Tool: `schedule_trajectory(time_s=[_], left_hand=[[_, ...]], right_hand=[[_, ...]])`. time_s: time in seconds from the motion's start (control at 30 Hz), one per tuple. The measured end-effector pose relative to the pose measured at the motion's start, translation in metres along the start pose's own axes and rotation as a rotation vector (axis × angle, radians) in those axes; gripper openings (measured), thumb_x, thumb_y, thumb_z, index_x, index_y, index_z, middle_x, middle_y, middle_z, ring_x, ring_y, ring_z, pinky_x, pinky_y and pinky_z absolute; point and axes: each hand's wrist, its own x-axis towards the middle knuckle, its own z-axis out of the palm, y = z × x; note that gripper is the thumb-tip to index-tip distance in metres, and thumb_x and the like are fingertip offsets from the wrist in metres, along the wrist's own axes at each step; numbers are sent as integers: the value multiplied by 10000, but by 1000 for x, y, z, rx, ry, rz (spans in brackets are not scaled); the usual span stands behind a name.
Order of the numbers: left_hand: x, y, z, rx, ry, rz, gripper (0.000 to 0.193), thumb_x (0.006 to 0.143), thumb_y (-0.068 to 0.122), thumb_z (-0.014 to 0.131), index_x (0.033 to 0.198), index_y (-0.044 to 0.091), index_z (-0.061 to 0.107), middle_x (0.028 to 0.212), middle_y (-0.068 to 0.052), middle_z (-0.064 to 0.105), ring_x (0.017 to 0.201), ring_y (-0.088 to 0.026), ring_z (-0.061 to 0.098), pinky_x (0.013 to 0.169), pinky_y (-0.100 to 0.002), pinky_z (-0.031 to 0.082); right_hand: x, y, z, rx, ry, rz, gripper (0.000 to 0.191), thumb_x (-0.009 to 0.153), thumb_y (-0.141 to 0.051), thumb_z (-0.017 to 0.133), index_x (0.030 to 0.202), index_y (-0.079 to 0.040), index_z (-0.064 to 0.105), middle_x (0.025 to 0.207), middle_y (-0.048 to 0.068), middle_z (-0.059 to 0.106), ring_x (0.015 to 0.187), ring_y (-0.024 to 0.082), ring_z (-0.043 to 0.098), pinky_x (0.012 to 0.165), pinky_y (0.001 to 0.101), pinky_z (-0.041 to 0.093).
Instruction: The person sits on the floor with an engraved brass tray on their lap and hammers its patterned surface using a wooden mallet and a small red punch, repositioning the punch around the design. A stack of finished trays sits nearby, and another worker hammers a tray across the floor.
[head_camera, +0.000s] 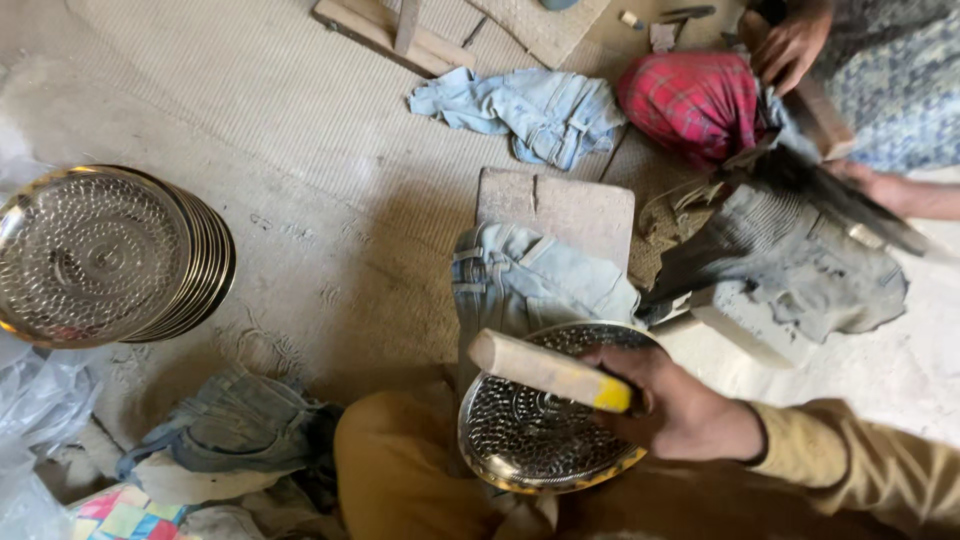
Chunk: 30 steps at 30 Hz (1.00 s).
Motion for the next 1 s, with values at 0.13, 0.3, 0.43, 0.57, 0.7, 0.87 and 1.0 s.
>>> schedule_trajectory(time_s=[0.13, 0.3, 0.43, 0.57, 0.7, 0.87, 1.0], left_hand=[[-4, 5, 12, 5, -12, -22, 310, 902, 308, 551, 1167, 172, 636, 1162, -124, 589, 1079, -364, 554, 922, -521, 439], [-4, 14, -5, 19, 29, -22, 318, 889, 316, 557, 1164, 179, 638, 1161, -121, 584, 1074, -362, 551, 911, -524, 435], [-1, 26, -25, 36, 108, -17, 324, 879, 324, 561, 1161, 185, 640, 1160, -119, 580, 1070, -360, 549, 901, -527, 432], [-5, 36, -41, 68, 200, -45, 330, 869, 331, 566, 1158, 190, 642, 1159, -116, 577, 1066, -358, 546, 892, -530, 429], [-10, 50, -60, 90, 239, -86, 335, 946, 409, 563, 1197, 197, 631, 1139, -104, 571, 1044, -343, 529, 859, -516, 418], [-13, 59, -75, -10, 367, -111, 249, 972, 362, 579, 1072, 145, 647, 1098, -108, 597, 1024, -347, 559, 817, -515, 425], [-14, 69, -74, -768, 503, -219, 368, 1129, 391, 534, 1033, 47, 621, 982, -144, 593, 944, -354, 551, 880, -481, 447]], right_hand=[[1, -6, -1, 122, -18, -94, 481, 817, 64, 765, 1269, -34, 631, 1028, 78, 741, 933, 161, 692, 775, 300, 569], [3, 7, 2, 78, -8, -246, 535, 719, 103, 729, 1230, -34, 651, 1066, 87, 744, 992, 184, 719, 810, 298, 591], [8, 14, -11, 233, -102, -379, 431, 806, 31, 714, 1218, -47, 616, 1082, 83, 713, 972, 167, 696, 827, 289, 638], [11, 20, -20, -115, 65, -436, 359, 858, -108, 825, 1146, -67, 616, 897, 4, 667, 821, 93, 654, 710, 250, 536], [2, 22, -19, -36, 63, -457, 335, 876, -95, 830, 1106, -57, 590, 865, 0, 558, 814, 89, 528, 716, 264, 475], [5, 29, -18, -4, 72, -458, 407, 807, -59, 830, 1116, -47, 565, 865, -7, 546, 802, 77, 516, 704, 262, 464], [-6, 42, -12, -47, 28, -374, 357, 826, -42, 821, 1102, -44, 594, 833, -2, 530, 779, 99, 499, 678, 277, 459]])
